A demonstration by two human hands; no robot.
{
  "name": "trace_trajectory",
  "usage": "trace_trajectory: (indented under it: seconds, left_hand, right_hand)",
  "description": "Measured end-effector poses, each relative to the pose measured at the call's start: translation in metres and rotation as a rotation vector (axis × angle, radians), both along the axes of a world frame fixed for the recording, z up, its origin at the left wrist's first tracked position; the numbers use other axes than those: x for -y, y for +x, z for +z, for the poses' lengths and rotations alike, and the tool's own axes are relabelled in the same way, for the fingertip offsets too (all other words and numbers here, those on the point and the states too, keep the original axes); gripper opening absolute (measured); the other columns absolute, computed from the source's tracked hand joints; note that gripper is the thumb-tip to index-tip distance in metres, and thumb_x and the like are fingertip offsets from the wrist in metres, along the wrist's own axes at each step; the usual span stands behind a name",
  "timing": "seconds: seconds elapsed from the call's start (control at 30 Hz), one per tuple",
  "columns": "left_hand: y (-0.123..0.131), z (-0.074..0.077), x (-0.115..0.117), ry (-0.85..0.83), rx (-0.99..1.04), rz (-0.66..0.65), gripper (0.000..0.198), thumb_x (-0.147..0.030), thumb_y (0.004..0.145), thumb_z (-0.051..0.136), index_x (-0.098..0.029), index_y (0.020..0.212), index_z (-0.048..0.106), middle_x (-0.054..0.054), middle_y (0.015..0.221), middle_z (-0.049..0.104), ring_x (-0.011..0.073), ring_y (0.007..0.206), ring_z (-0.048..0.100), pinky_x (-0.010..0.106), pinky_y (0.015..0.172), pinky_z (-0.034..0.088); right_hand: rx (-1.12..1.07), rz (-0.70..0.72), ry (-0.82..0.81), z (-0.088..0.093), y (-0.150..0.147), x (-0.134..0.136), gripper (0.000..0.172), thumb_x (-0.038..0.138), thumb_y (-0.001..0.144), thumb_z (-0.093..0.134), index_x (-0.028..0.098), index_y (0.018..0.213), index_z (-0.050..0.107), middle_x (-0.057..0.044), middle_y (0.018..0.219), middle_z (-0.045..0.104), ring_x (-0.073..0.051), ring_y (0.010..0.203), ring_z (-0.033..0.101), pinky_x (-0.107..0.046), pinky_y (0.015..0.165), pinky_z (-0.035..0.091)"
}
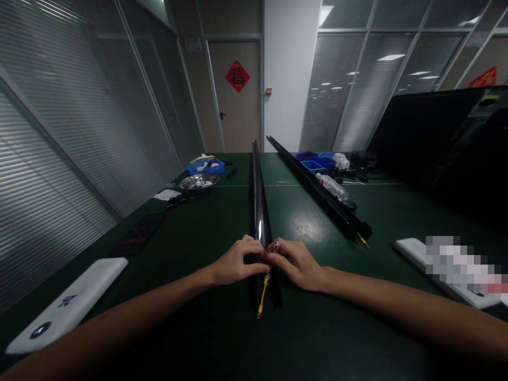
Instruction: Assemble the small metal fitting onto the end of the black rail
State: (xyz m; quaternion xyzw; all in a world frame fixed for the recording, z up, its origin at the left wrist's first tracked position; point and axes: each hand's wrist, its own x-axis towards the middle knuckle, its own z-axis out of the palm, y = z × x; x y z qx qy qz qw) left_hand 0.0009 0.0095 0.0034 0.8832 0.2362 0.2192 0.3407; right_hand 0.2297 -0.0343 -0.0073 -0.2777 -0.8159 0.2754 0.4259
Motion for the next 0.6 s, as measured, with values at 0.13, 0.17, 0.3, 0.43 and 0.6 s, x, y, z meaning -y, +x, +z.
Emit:
trace_trajectory:
  seconds: [0.13, 0.17, 0.3, 0.43, 0.6]
  left_hand:
    - [-0.0001, 0.0007, 0.0002, -0.003, -0.003, 0.004, 0.029, -0.047, 0.096, 0.073, -0.019, 0.092, 0.073, 0.003, 0.094, 0.071, 0.0218, 0.096, 0.057, 0.035, 0.092, 0.038]
    - [-0.0001, 0.0006, 0.0001, 0.000, -0.003, 0.004, 0.029, -0.048, 0.096, 0.073, -0.019, 0.092, 0.073, 0.003, 0.095, 0.071, 0.0219, 0.096, 0.057, 0.035, 0.092, 0.038]
    - [0.0000, 0.0002, -0.0010, 0.012, 0.000, -0.020, 0.031, -0.049, 0.097, 0.070, -0.019, 0.093, 0.073, 0.003, 0.094, 0.072, 0.0208, 0.092, 0.058, 0.035, 0.092, 0.038]
    - [0.0002, -0.0006, -0.0018, 0.015, 0.020, -0.057, 0.027, -0.045, 0.100, 0.067, -0.019, 0.096, 0.074, 0.003, 0.096, 0.073, 0.0204, 0.093, 0.061, 0.035, 0.095, 0.036]
    - [0.0000, -0.0028, -0.0024, 0.017, 0.013, -0.055, 0.020, -0.038, 0.101, 0.068, -0.020, 0.101, 0.076, 0.003, 0.099, 0.074, 0.0198, 0.094, 0.062, 0.035, 0.094, 0.036]
  right_hand:
    - [0.007, 0.028, 0.008, 0.0004, 0.0005, -0.0005, 0.029, 0.040, 0.109, 0.049, 0.019, 0.094, 0.062, -0.003, 0.085, 0.064, -0.016, 0.075, 0.061, -0.028, 0.072, 0.051]
    - [0.008, 0.028, 0.007, 0.0004, 0.0006, -0.0006, 0.029, 0.039, 0.109, 0.050, 0.019, 0.094, 0.062, -0.003, 0.085, 0.064, -0.016, 0.075, 0.062, -0.028, 0.072, 0.051]
    - [0.008, 0.024, 0.004, 0.0011, 0.0003, -0.0005, 0.029, 0.038, 0.109, 0.051, 0.018, 0.091, 0.064, -0.003, 0.084, 0.065, -0.016, 0.073, 0.062, -0.028, 0.070, 0.051]
    - [0.026, 0.037, 0.029, 0.0020, -0.0003, 0.0010, 0.029, 0.037, 0.110, 0.049, 0.018, 0.095, 0.065, -0.003, 0.085, 0.065, -0.016, 0.073, 0.063, -0.028, 0.070, 0.051]
    - [0.035, 0.036, 0.034, 0.0022, 0.0002, 0.0007, 0.029, 0.036, 0.110, 0.049, 0.017, 0.096, 0.067, -0.003, 0.085, 0.066, -0.016, 0.074, 0.064, -0.028, 0.072, 0.051]
